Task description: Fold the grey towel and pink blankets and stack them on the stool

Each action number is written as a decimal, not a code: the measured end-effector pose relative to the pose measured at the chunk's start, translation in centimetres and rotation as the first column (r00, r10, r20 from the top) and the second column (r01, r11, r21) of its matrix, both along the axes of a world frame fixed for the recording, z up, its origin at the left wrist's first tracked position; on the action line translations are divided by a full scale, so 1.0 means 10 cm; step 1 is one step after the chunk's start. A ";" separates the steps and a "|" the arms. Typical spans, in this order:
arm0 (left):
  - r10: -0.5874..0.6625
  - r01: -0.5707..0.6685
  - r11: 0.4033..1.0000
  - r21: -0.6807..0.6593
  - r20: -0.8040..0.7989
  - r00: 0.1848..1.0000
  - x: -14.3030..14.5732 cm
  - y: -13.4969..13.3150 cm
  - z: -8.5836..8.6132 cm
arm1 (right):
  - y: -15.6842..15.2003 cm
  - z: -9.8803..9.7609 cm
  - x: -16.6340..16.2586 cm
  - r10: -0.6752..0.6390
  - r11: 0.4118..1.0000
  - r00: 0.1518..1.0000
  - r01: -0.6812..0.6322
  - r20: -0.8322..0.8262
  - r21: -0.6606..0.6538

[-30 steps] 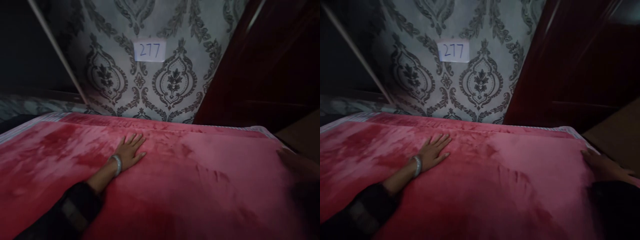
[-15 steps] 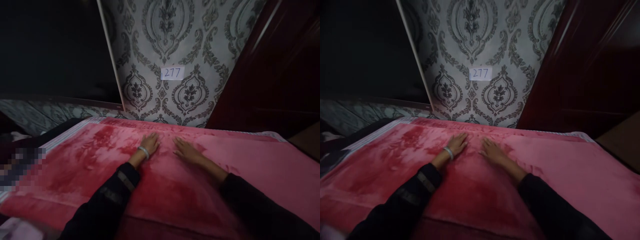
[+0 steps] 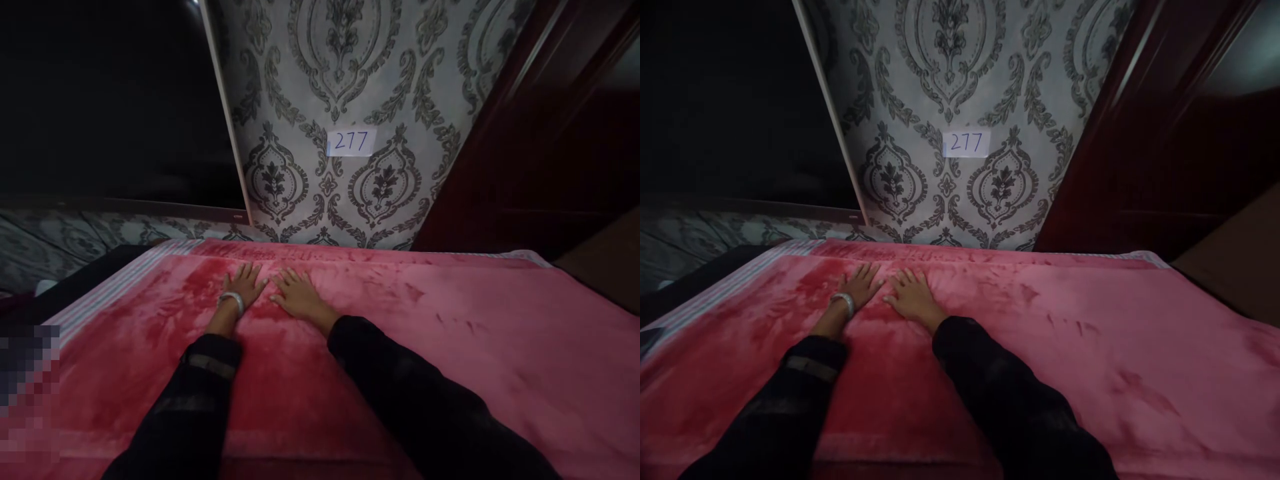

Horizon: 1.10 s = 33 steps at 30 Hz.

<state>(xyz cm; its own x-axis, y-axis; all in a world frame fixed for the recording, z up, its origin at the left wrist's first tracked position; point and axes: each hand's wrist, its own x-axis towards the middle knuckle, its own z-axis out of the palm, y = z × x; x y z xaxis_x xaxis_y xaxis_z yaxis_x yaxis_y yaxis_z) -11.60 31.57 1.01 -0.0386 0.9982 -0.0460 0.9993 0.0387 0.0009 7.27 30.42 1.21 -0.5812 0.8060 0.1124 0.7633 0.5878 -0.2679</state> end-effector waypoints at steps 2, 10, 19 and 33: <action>0.003 -0.003 1.000 -0.010 0.010 1.000 0.01 0.02 -0.01 | 0.06 -0.10 0.17 -0.029 0.999 0.999 0.028 0.045 0.024; -0.006 0.007 1.000 -0.010 0.056 0.998 0.01 0.05 0.04 | 0.27 0.02 2.06 -0.482 0.865 0.827 0.501 0.290 0.009; -0.037 0.035 0.999 0.023 0.105 0.994 -0.02 0.10 0.08 | -0.36 0.02 1.31 -0.128 0.990 0.985 0.120 0.114 0.070; -0.086 0.090 0.994 0.069 -0.054 0.995 -0.21 0.18 -0.07 | 0.10 -0.11 4.38 -0.645 0.751 0.726 0.660 0.237 0.022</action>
